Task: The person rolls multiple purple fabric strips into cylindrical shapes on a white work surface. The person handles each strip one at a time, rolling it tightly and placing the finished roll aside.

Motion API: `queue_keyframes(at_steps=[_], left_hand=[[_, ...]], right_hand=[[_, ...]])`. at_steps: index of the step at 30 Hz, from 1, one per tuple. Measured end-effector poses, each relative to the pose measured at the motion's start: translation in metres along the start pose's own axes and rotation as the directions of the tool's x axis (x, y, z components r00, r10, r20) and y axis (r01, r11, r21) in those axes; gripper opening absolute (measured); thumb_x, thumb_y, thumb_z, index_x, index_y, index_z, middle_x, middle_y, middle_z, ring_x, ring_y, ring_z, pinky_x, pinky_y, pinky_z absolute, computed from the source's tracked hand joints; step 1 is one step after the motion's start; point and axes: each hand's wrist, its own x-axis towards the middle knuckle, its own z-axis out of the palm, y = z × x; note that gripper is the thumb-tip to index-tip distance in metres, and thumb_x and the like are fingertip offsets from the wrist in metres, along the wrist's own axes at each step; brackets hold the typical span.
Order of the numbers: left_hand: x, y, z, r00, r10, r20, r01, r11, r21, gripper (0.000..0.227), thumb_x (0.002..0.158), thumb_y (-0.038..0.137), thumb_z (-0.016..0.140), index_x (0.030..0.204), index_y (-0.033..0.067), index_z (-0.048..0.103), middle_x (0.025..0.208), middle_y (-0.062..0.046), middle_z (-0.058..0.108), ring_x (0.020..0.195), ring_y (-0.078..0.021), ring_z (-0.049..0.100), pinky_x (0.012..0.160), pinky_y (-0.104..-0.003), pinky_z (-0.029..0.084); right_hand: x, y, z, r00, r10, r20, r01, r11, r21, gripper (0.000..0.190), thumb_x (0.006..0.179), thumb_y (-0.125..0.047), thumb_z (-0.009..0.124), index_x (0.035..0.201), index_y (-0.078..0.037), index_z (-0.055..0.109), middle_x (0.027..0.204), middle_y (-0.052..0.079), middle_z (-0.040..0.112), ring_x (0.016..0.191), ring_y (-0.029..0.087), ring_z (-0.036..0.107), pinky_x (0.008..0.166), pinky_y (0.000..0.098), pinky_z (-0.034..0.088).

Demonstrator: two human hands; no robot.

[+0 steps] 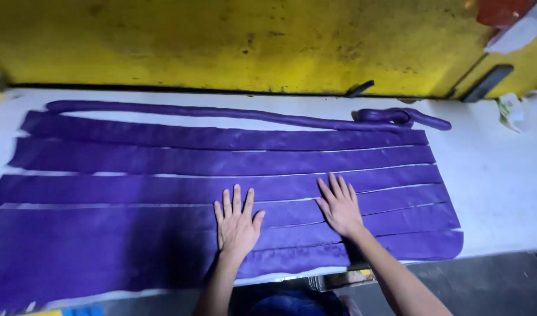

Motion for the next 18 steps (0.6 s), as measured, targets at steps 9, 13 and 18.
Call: queue_keyframes(at_steps=[9, 13, 18], left_hand=[[-0.029, 0.089, 0.011, 0.997, -0.056, -0.057, 0.056, 0.998, 0.0, 0.063, 0.103, 0.051, 0.043, 0.156, 0.019, 0.044, 0.164, -0.021, 0.034, 0.153, -0.046, 0.024, 0.118, -0.067, 0.016], [-0.033, 0.095, 0.001, 0.993, -0.115, 0.023, 0.114, 0.993, 0.036, 0.063, 0.105, 0.052, 0.039, 0.16, 0.0213, 0.039, 0.168, -0.018, 0.029, 0.156, -0.0432, 0.019, 0.121, -0.065, 0.015], [-0.028, 0.094, 0.012, 0.995, -0.098, 0.033, 0.095, 0.992, 0.088, 0.065, 0.105, 0.054, 0.038, 0.162, 0.0236, 0.034, 0.171, -0.017, 0.024, 0.157, -0.0433, 0.019, 0.123, -0.065, 0.015]], right_hand=[[-0.079, 0.127, 0.021, 0.984, 0.173, 0.039, -0.169, 0.981, -0.1, 0.067, 0.103, -0.072, 0.026, 0.164, -0.046, 0.02, 0.173, 0.004, 0.022, 0.158, 0.034, 0.021, 0.123, 0.0618, 0.018], [-0.075, 0.155, 0.04, 0.978, 0.137, 0.154, -0.127, 0.989, -0.075, 0.075, 0.099, -0.082, 0.011, 0.165, -0.047, 0.007, 0.175, 0.003, 0.008, 0.161, 0.033, 0.007, 0.125, 0.0609, 0.009], [-0.067, 0.16, 0.058, 0.984, 0.138, 0.117, -0.133, 0.99, -0.045, 0.072, 0.101, -0.08, 0.008, 0.165, -0.046, 0.01, 0.176, 0.004, 0.005, 0.161, 0.035, 0.003, 0.124, 0.0639, 0.003]])
